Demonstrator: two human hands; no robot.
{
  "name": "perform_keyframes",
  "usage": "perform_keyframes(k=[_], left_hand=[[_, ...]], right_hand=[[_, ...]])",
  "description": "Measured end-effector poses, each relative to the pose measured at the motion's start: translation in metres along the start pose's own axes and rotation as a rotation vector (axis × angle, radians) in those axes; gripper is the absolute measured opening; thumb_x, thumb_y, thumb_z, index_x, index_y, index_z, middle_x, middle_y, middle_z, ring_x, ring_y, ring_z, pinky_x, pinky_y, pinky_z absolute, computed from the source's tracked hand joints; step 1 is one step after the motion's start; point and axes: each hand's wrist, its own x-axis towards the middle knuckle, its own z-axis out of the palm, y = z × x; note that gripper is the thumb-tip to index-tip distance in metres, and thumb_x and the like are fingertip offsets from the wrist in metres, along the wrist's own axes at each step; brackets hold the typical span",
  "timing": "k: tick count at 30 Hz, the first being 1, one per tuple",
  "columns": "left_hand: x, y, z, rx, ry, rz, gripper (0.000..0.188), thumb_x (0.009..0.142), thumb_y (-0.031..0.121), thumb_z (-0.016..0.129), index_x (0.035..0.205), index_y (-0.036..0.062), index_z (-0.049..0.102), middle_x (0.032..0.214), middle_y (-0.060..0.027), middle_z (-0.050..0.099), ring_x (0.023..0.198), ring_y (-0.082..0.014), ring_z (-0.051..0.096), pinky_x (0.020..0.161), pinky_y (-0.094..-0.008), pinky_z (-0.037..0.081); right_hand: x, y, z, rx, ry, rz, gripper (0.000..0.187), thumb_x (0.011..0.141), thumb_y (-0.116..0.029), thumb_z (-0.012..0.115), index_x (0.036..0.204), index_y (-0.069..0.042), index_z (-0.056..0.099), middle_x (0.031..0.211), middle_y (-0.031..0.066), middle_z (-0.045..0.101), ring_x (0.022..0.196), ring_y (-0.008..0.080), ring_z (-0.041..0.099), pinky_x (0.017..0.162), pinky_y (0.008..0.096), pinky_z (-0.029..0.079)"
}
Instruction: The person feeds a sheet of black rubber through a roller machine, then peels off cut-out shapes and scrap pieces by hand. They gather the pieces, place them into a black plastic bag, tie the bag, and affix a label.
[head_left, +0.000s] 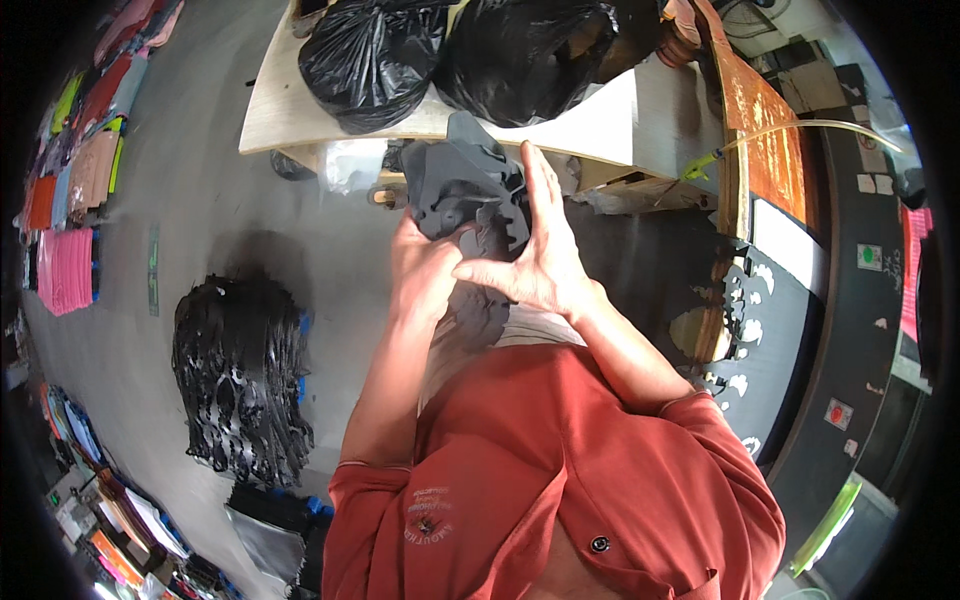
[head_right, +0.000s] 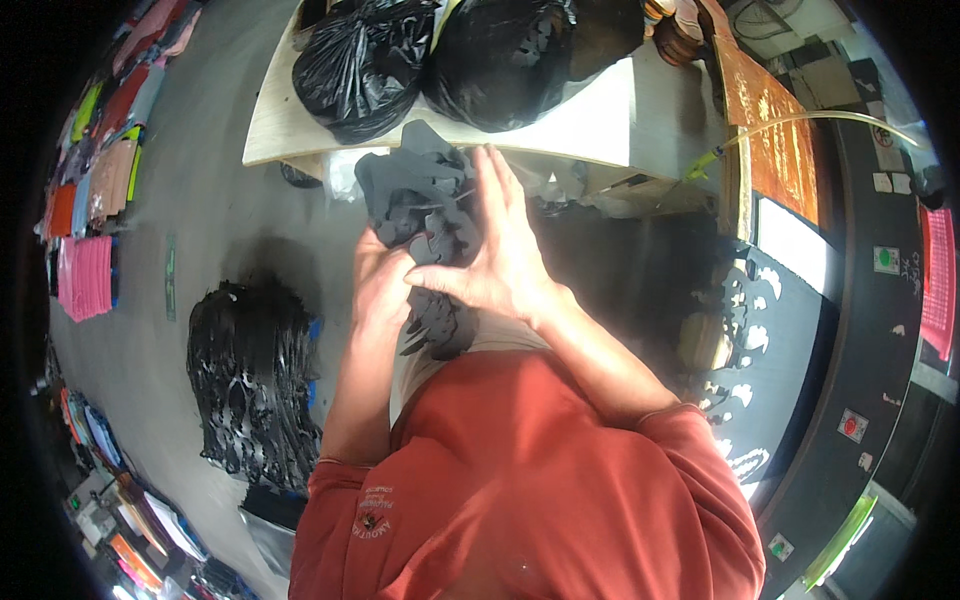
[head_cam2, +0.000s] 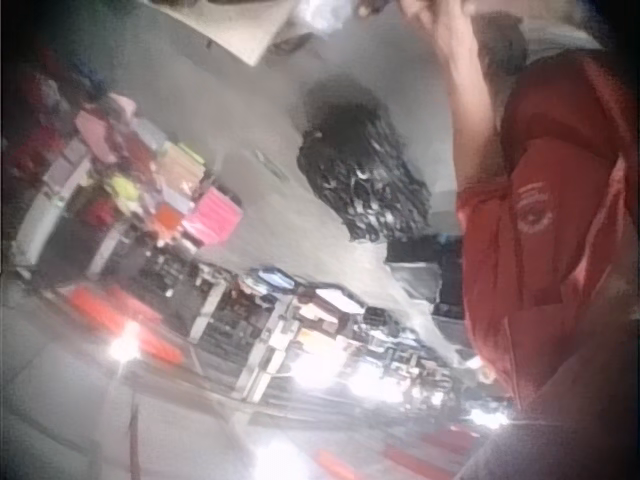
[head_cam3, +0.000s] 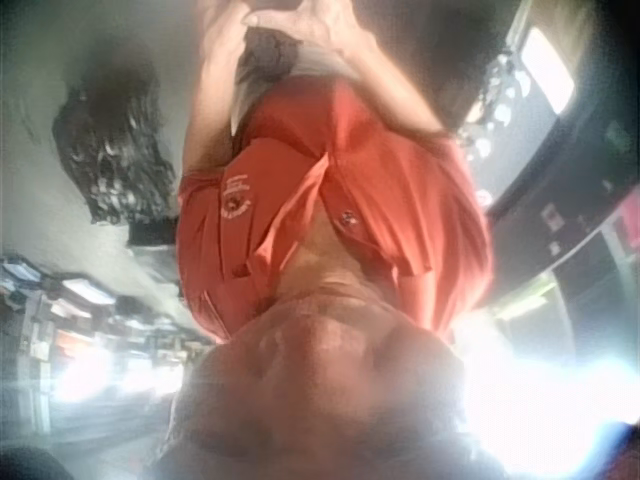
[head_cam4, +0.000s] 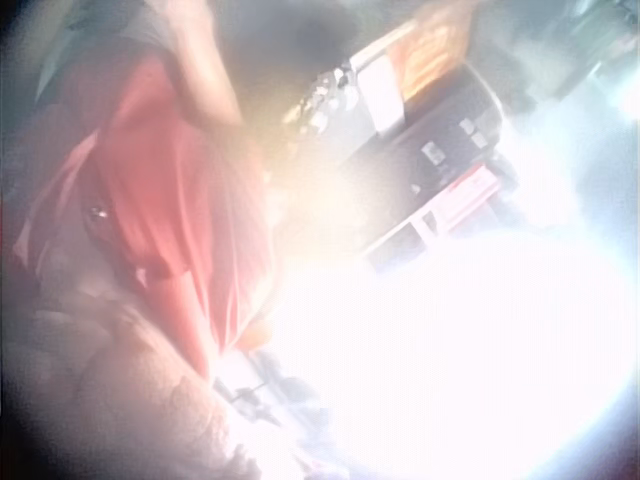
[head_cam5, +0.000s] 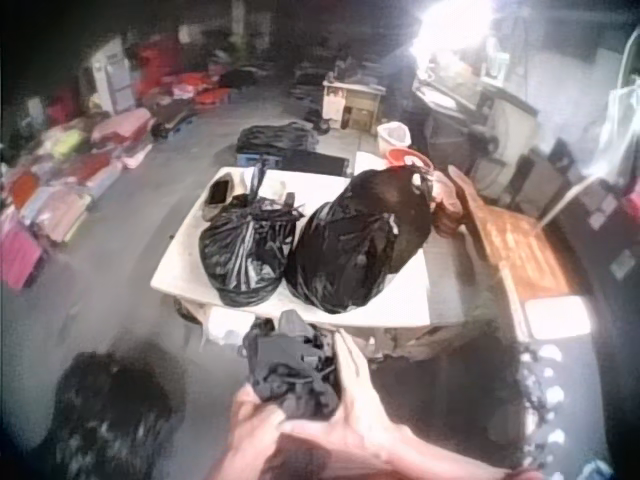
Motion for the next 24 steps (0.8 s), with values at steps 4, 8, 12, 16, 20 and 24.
perform_keyframes(k=[4, 8, 12, 16, 20, 24], left_hand=[[-0.003, 0.010, 0.019, -0.083, -0.072, -0.052, 0.044, 0.089, -0.011, 0.073, 0.131, -0.0005, 0.064, 0.122, -0.0105, 0.074, 0.106, -0.0194, 0.072, 0.091, -0.0338, 0.060], [-0.002, 0.024, 0.050, -0.150, -0.198, -0.053, 0.043, 0.087, -0.008, 0.079, 0.128, -0.0013, 0.066, 0.120, -0.0106, 0.075, 0.103, -0.0199, 0.073, 0.087, -0.0338, 0.061], [0.012, 0.029, 0.100, -0.108, -0.203, -0.002, 0.042, 0.088, -0.012, 0.076, 0.128, 0.0005, 0.067, 0.119, -0.0101, 0.076, 0.102, -0.0192, 0.074, 0.086, -0.0329, 0.062], [0.025, 0.020, 0.154, -0.088, -0.190, -0.012, 0.051, 0.086, -0.021, 0.072, 0.132, -0.0029, 0.063, 0.128, -0.0129, 0.072, 0.109, -0.0230, 0.073, 0.098, -0.0368, 0.063], [0.043, 0.012, 0.198, 0.012, -0.215, -0.086, 0.056, 0.085, -0.018, 0.076, 0.136, -0.0035, 0.060, 0.126, -0.0136, 0.071, 0.110, -0.0204, 0.071, 0.100, -0.0352, 0.061], [0.067, 0.013, 0.232, 0.136, -0.224, 0.079, 0.047, 0.088, -0.006, 0.079, 0.131, -0.0028, 0.061, 0.119, -0.0104, 0.073, 0.107, -0.0185, 0.071, 0.095, -0.0334, 0.059]], right_hand=[[0.011, 0.024, -0.014, 0.508, -0.074, 0.195, 0.164, 0.053, -0.044, 0.108, 0.171, -0.002, 0.001, 0.170, 0.0212, 0.030, 0.156, 0.0295, 0.033, 0.127, 0.0406, 0.028], [0.025, 0.046, -0.051, 0.535, -0.167, 0.169, 0.157, 0.058, -0.043, 0.106, 0.169, 0.003, 0.005, 0.165, 0.0253, 0.039, 0.155, 0.0321, 0.036, 0.127, 0.0441, 0.031], [0.030, 0.076, -0.087, 1.014, -0.306, 0.374, 0.131, 0.058, -0.032, 0.106, 0.161, 0.002, 0.032, 0.155, 0.0152, 0.050, 0.144, 0.0262, 0.047, 0.121, 0.0440, 0.039], [0.020, 0.110, -0.122, 1.146, -0.425, 0.257, 0.118, 0.062, -0.030, 0.105, 0.156, -0.002, 0.040, 0.148, 0.0109, 0.055, 0.138, 0.0232, 0.051, 0.119, 0.0440, 0.041], [0.011, 0.116, -0.145, 1.030, -0.155, 0.321, 0.102, 0.062, -0.031, 0.104, 0.147, -0.003, 0.053, 0.136, 0.0093, 0.062, 0.124, 0.0220, 0.060, 0.106, 0.0392, 0.052], [0.033, 0.121, -0.170, 1.026, -0.086, 0.400, 0.080, 0.071, -0.017, 0.099, 0.138, 0.000, 0.060, 0.129, 0.0087, 0.065, 0.120, 0.0212, 0.062, 0.103, 0.0375, 0.052]])
